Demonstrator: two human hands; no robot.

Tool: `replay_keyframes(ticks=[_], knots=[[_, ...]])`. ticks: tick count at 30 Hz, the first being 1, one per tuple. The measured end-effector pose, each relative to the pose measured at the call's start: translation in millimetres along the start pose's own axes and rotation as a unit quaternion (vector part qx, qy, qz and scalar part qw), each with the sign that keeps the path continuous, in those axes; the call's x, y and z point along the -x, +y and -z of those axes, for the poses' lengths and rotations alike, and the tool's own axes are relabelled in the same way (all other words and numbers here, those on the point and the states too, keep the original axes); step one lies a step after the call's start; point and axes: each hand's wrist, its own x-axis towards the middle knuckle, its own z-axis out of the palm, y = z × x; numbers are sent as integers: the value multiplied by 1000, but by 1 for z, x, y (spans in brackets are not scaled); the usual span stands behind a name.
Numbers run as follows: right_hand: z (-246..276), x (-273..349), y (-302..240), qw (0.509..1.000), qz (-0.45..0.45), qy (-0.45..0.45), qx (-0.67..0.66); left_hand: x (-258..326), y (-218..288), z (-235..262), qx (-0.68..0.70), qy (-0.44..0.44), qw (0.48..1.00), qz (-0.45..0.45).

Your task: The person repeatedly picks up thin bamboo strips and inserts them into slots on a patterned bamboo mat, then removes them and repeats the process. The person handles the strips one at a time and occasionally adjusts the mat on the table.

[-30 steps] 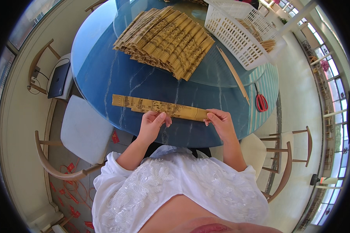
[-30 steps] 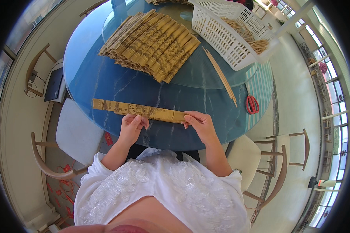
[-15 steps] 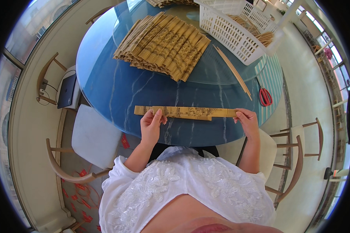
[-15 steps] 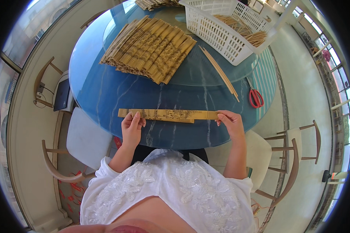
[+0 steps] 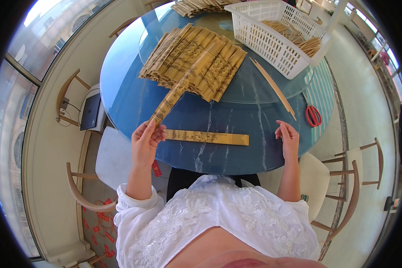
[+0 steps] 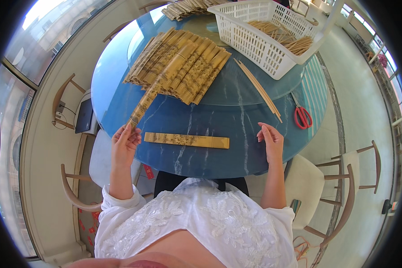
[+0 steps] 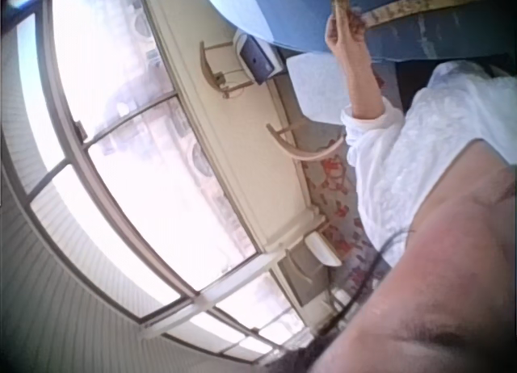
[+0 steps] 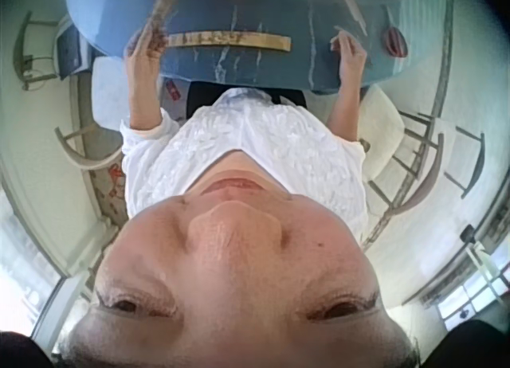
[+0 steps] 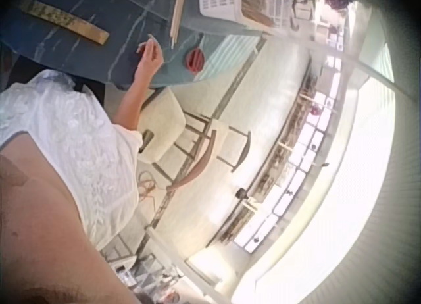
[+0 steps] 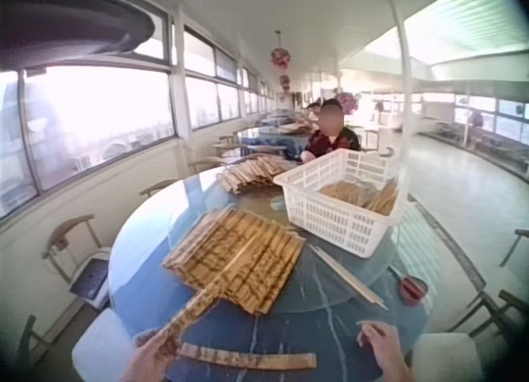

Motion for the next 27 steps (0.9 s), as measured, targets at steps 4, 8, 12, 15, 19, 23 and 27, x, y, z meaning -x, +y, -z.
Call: replay_keyframes(ticks=[4, 8, 12, 15, 19, 23, 27], knots=[[-7, 4, 12, 990, 35, -23, 132, -65, 37, 11, -76, 101, 984, -127], [-12, 4, 14, 972, 92, -37, 215, -130, 49, 27, -102, 148, 977, -112], [-10, 4, 13, 977, 78, -30, 197, -165, 43, 31, -123, 136, 980, -73], [-13, 4, 8, 970, 91, -36, 222, -174, 42, 26, -178, 150, 972, -42], [-12, 5, 4, 971, 78, -38, 222, -178, 52, 23, -327, 139, 935, -10], [-13, 5, 3, 972, 73, -37, 219, -185, 53, 30, -463, 121, 878, -15], [-14, 5, 4, 975, 75, -35, 207, -194, 41, 36, -567, 115, 809, -104]])
